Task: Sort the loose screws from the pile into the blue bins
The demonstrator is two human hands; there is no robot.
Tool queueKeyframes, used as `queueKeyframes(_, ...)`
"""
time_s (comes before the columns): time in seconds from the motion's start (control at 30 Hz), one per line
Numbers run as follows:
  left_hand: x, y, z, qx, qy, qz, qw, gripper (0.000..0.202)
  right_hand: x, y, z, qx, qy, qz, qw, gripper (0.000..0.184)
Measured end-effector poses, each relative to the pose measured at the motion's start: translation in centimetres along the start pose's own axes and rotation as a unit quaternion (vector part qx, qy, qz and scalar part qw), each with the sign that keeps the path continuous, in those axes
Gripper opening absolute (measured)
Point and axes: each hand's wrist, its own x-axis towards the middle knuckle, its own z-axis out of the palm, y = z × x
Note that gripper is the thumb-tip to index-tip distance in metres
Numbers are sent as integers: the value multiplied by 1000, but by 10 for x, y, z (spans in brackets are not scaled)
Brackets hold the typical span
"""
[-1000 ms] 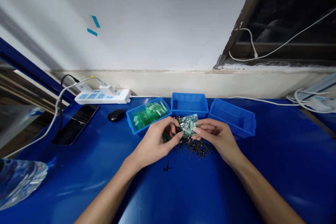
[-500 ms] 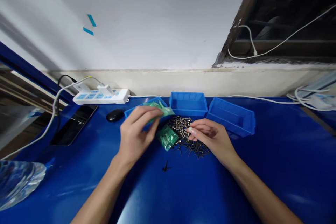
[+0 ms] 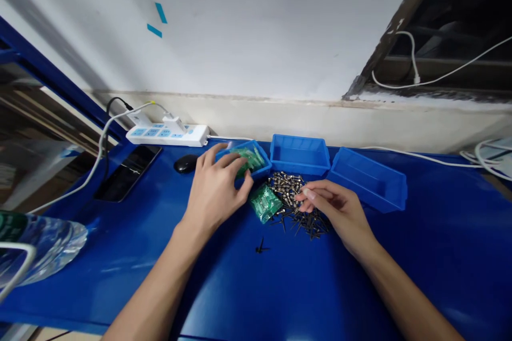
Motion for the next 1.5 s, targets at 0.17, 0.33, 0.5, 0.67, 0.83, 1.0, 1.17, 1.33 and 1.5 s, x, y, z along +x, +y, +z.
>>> queueKeyframes(0.17,-1,-3,2,-10,-2,0,1000,16,2,-6,1,-23,-1,22,1000,32)
queueKeyframes(0.33,3,4,-13,-130,-86,124,980,23,1,-8,2,-26,-1,20,999,33)
queueKeyframes(0.5,-1,22,-17,-121,-284,141,941,29,0,-7,4,-33,3,19,999,33)
queueKeyframes(0.67,-3,29,-10,-103,-297,111,943,28,1,-6,4,-35,9,15,999,33)
queueKeyframes(0.83,-5,21,-2,-144,-194,100,965,33,-1,-3,4,-52,18,-2,998,27)
queueKeyframes(1.0,-4,23,0,-315,-63,56,945,26,-4,-2,8,-100,18,-21,995,37)
queueKeyframes(1.17,-4,30,-3,-396,-85,23,914,21,-5,-2,12,-103,-2,-12,995,15)
queueKeyframes(1.33,-4,17,-5,-266,39,80,960,21,-6,-1,14,-97,34,-16,995,17)
queueKeyframes(1.5,-3,-6,3,-45,51,20,997,20,-7,-1,13,-97,39,-21,994,16)
